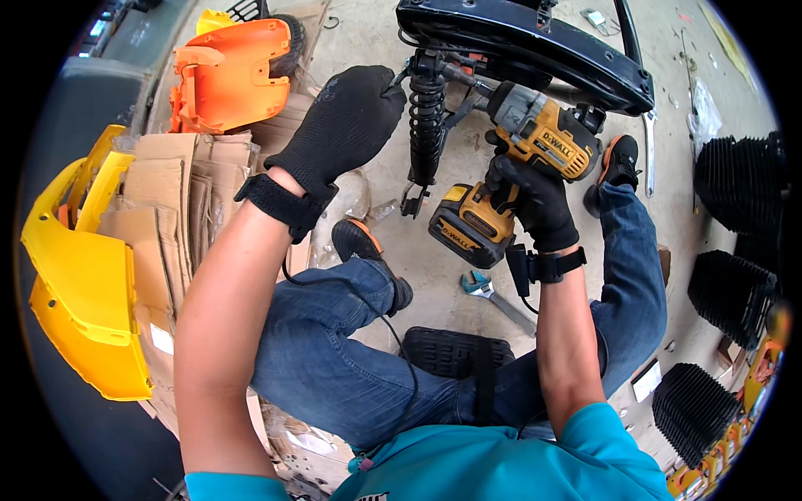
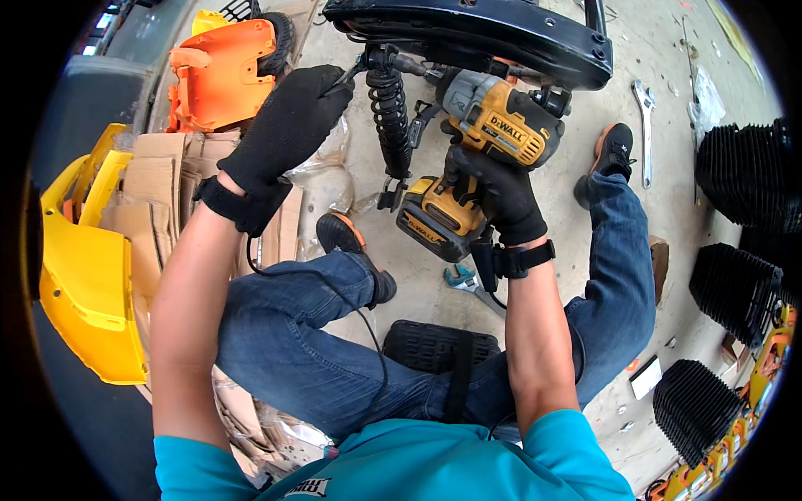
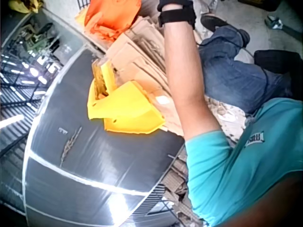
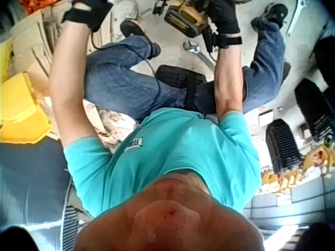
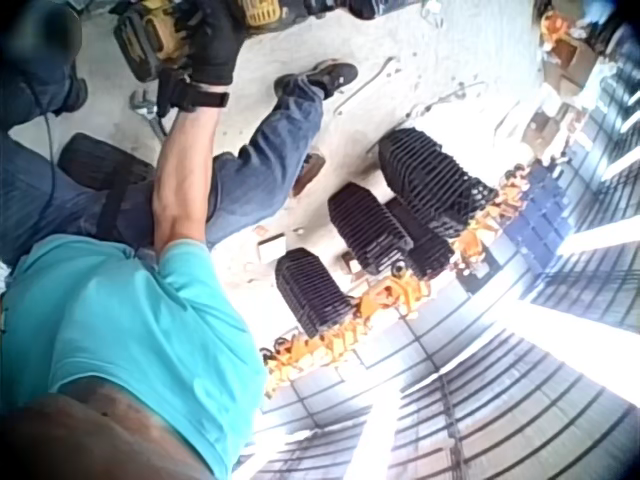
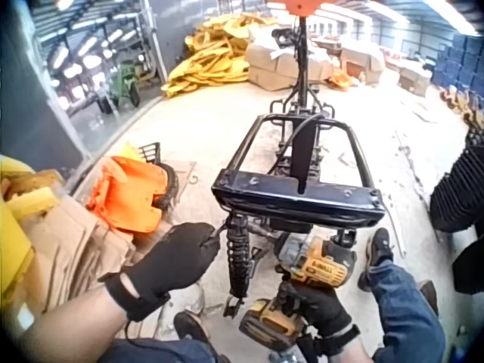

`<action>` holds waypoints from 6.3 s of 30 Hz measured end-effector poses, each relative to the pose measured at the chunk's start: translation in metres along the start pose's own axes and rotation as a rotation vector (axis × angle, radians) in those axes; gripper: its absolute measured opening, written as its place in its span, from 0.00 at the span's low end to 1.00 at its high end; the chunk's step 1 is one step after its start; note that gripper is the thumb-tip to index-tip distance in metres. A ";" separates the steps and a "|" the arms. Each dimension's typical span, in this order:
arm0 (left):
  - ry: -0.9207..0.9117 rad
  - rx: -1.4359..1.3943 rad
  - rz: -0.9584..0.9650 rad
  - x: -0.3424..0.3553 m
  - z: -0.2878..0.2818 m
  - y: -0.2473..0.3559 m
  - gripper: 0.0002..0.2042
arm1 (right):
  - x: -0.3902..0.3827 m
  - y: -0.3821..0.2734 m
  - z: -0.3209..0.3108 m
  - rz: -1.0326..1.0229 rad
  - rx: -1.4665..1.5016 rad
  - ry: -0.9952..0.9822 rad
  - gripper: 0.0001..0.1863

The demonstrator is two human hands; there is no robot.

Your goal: The person repairs a scooter frame by hand and using tools. The person retrieves a component from a tool case, positions it on the rear shock assembly, and secures it using an impact driver and an adjustable wrench.

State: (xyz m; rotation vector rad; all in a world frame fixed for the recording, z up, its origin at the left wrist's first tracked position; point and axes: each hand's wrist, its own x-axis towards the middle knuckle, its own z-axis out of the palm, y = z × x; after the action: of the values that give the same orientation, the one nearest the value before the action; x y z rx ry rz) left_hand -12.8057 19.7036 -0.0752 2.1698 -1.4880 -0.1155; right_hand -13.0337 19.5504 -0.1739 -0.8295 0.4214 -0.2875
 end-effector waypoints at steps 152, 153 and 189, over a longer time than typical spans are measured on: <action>-0.188 -0.251 -0.395 0.009 -0.010 0.006 0.13 | -0.081 0.228 -0.066 0.620 0.696 -0.117 0.20; -0.192 -0.234 -0.397 0.009 -0.011 0.010 0.13 | -0.084 0.225 -0.062 0.634 0.657 -0.140 0.20; -0.014 -0.101 -0.116 0.006 0.000 0.003 0.13 | -0.111 -0.087 -0.121 0.054 0.049 -0.013 0.26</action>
State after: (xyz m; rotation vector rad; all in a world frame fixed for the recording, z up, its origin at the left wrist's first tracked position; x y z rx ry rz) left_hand -12.8059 19.6973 -0.0723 2.1771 -1.3339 -0.2415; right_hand -13.1950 19.4606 -0.1530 -0.7702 0.4219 -0.2419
